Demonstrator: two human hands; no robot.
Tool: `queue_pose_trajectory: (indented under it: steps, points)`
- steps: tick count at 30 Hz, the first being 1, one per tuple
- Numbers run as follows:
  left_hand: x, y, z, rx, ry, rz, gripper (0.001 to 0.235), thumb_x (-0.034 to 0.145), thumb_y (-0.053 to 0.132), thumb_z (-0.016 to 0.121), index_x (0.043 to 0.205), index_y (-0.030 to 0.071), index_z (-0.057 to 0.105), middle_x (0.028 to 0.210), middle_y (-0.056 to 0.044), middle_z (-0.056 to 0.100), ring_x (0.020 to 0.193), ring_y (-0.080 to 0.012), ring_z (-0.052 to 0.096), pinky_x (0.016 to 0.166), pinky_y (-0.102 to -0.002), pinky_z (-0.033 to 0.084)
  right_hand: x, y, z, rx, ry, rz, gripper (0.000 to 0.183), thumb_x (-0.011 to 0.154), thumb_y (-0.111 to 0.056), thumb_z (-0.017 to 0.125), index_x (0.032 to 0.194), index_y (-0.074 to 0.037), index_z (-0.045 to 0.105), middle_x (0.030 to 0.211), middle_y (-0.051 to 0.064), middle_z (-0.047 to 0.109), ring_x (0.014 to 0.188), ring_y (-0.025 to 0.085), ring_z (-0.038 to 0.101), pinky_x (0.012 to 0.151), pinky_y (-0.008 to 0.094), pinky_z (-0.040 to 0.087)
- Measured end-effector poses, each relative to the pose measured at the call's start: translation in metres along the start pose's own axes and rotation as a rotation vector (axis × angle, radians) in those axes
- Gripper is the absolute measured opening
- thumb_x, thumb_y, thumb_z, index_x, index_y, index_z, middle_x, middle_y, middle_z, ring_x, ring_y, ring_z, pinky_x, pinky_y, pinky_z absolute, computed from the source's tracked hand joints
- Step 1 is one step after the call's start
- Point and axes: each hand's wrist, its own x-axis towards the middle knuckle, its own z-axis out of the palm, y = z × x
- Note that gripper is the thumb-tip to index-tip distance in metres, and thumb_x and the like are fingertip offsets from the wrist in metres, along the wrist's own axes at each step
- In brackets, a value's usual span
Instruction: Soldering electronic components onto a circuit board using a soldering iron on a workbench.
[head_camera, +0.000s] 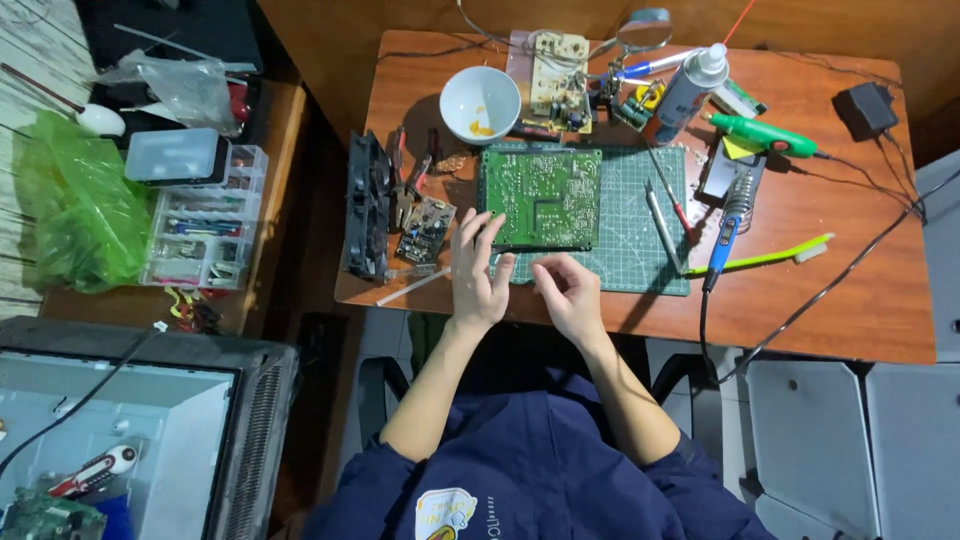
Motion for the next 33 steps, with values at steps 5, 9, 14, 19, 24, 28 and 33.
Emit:
queue_pose_trajectory:
  steps: [5,9,14,19,24,28,33]
  points:
    - [0.001,0.003,-0.001,-0.049,0.009,-0.036,0.042,0.107,0.028,0.037,0.142,0.012,0.054,0.137,-0.018,0.050,0.139,-0.0472,0.038,0.113,-0.062,0.029,-0.001,0.009,-0.008,-0.020,0.137,-0.007,0.009,0.094,-0.013,0.067,0.088,-0.013,0.073,0.059,0.002,0.065,0.055,0.010,0.052,0.052,0.027,0.044]
    - [0.000,0.003,0.001,-0.074,-0.015,-0.053,0.042,0.108,0.021,0.036,0.146,0.012,0.049,0.141,-0.021,0.048,0.141,-0.0483,0.033,0.114,-0.062,0.026,0.002,0.006,-0.022,-0.136,0.283,-0.122,0.003,0.093,-0.011,0.070,0.089,-0.011,0.071,0.073,0.005,0.062,0.063,0.018,0.055,0.053,0.029,0.044]
    - [-0.001,0.001,0.002,-0.051,-0.023,-0.088,0.043,0.107,0.020,0.035,0.147,0.011,0.048,0.143,-0.023,0.048,0.140,-0.0483,0.036,0.113,-0.060,0.028,0.007,-0.007,-0.024,-0.157,0.275,-0.197,0.029,0.093,-0.012,0.070,0.119,-0.007,0.059,0.130,0.018,0.050,0.128,0.038,0.048,0.106,0.047,0.039]
    - [-0.002,0.005,0.002,-0.040,-0.033,-0.087,0.042,0.106,0.017,0.038,0.146,0.009,0.049,0.140,-0.025,0.051,0.136,-0.0489,0.041,0.112,-0.059,0.032,0.007,-0.010,-0.024,-0.125,0.240,-0.165,0.039,0.093,-0.009,0.069,0.128,-0.003,0.052,0.140,0.026,0.040,0.134,0.048,0.042,0.109,0.055,0.037]
    - [-0.007,0.003,0.001,-0.067,-0.049,-0.094,0.039,0.103,0.013,0.045,0.141,0.008,0.053,0.127,-0.021,0.060,0.130,-0.0444,0.049,0.109,-0.055,0.038,0.006,0.002,-0.023,-0.101,0.251,-0.095,0.043,0.092,-0.013,0.072,0.129,-0.008,0.052,0.141,0.020,0.040,0.136,0.041,0.044,0.110,0.048,0.040]
    - [-0.006,0.002,0.001,-0.082,-0.021,-0.122,0.040,0.101,0.016,0.053,0.141,0.009,0.054,0.128,-0.018,0.061,0.130,-0.0416,0.051,0.107,-0.053,0.041,0.006,0.004,-0.024,-0.110,0.248,-0.084,0.043,0.092,-0.014,0.073,0.130,-0.008,0.052,0.140,0.019,0.040,0.136,0.038,0.045,0.109,0.045,0.041]
    - [-0.010,-0.006,0.002,-0.074,0.000,-0.122,0.044,0.096,0.024,0.064,0.138,0.012,0.055,0.118,-0.013,0.062,0.125,-0.0384,0.055,0.103,-0.051,0.045,0.003,0.000,-0.026,-0.134,0.249,-0.061,0.043,0.092,-0.018,0.074,0.129,-0.011,0.053,0.139,0.016,0.042,0.132,0.033,0.047,0.106,0.042,0.042]
